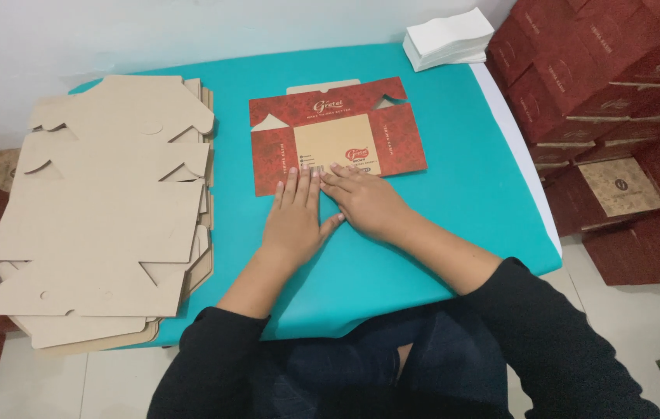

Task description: Assembling a cardboard box from a flat cutout by folding sides and tucking in flaps, then placing a paper liner inside.

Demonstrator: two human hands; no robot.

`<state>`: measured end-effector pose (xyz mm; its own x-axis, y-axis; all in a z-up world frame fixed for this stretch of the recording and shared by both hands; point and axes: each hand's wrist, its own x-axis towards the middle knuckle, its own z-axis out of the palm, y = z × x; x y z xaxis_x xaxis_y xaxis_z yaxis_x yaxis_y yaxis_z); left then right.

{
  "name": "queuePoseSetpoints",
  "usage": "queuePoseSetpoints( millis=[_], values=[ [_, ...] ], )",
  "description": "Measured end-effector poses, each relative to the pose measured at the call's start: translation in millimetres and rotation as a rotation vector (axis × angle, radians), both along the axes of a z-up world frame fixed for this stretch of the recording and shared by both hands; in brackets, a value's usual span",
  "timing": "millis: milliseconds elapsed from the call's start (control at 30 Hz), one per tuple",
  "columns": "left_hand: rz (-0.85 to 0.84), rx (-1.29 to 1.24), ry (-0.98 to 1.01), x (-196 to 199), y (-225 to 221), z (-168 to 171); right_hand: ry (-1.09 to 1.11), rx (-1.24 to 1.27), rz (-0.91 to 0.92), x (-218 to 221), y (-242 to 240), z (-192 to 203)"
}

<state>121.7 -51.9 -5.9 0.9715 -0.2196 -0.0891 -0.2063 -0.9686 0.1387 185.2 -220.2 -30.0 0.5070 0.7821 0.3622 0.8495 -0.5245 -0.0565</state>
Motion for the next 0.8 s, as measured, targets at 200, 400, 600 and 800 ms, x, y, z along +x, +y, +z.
queuePoseSetpoints(
  millis=[200, 400, 600, 800],
  values=[
    [-0.005, 0.023, 0.01, 4.4, 4.6, -8.6, -0.188, -0.027, -0.128, -6.5, 4.4, -17.6],
    [-0.014, 0.034, 0.041, 1.6, 5.1, 1.4, -0.291, -0.029, -0.272, -1.6, -11.3, -33.3],
    [-0.008, 0.04, 0.039, -1.5, 6.1, 2.9, -0.246, -0.022, -0.37, -12.5, -43.8, -6.9],
    [-0.019, 0.068, 0.011, 3.5, 7.8, -8.4, -0.232, -0.017, -0.501, -0.9, -59.9, -21.0]
  ],
)
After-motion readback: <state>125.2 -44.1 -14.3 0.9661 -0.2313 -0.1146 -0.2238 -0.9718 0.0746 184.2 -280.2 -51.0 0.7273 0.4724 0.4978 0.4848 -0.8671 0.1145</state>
